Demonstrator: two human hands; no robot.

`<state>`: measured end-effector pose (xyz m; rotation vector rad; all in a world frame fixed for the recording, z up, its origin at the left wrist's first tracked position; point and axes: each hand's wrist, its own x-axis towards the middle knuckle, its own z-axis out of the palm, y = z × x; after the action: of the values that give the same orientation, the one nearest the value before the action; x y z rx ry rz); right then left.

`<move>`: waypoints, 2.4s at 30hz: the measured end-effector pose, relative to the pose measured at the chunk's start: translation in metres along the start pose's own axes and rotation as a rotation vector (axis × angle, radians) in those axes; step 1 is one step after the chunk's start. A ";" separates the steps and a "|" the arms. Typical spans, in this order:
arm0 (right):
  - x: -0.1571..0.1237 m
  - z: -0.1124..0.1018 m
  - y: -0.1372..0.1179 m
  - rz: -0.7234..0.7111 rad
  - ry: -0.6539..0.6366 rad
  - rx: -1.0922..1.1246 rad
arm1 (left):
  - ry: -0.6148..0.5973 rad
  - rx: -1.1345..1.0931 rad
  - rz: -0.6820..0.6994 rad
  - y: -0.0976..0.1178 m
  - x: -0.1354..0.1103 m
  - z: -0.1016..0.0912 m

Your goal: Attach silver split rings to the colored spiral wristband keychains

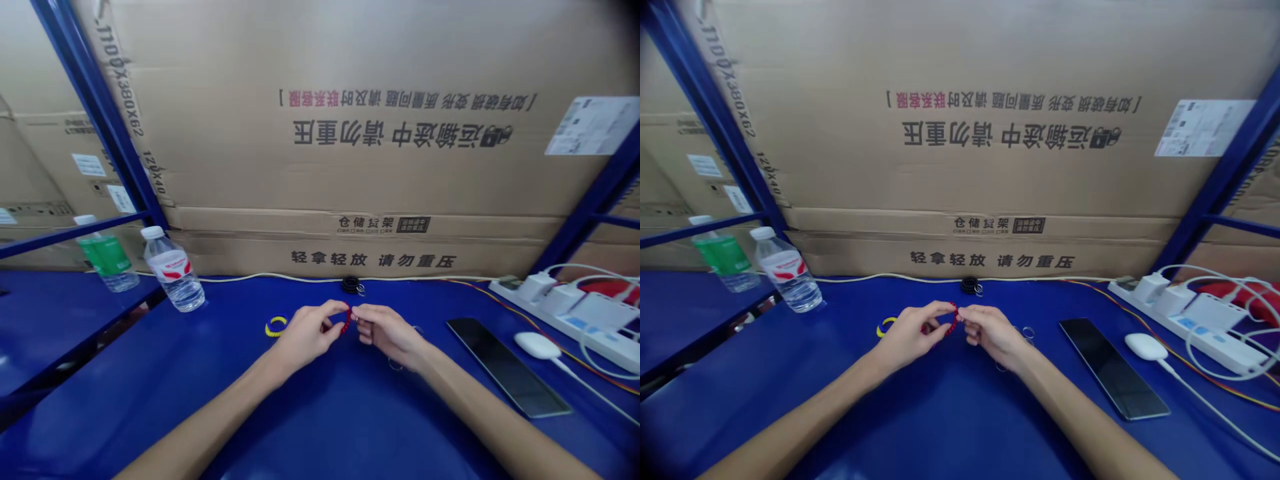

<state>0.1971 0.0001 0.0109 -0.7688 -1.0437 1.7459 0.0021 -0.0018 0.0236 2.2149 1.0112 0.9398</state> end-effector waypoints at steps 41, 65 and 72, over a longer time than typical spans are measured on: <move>0.002 -0.008 0.001 0.104 -0.086 -0.044 | -0.023 0.224 0.059 0.001 -0.002 -0.005; 0.001 -0.007 0.002 0.150 -0.137 -0.075 | 0.013 0.237 0.047 0.000 -0.004 0.005; 0.005 -0.009 0.004 0.152 -0.057 -0.034 | -0.014 0.250 0.076 0.000 -0.003 0.005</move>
<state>0.2014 0.0064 0.0030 -0.8429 -1.0797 1.8929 0.0048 -0.0053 0.0195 2.4768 1.0966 0.8688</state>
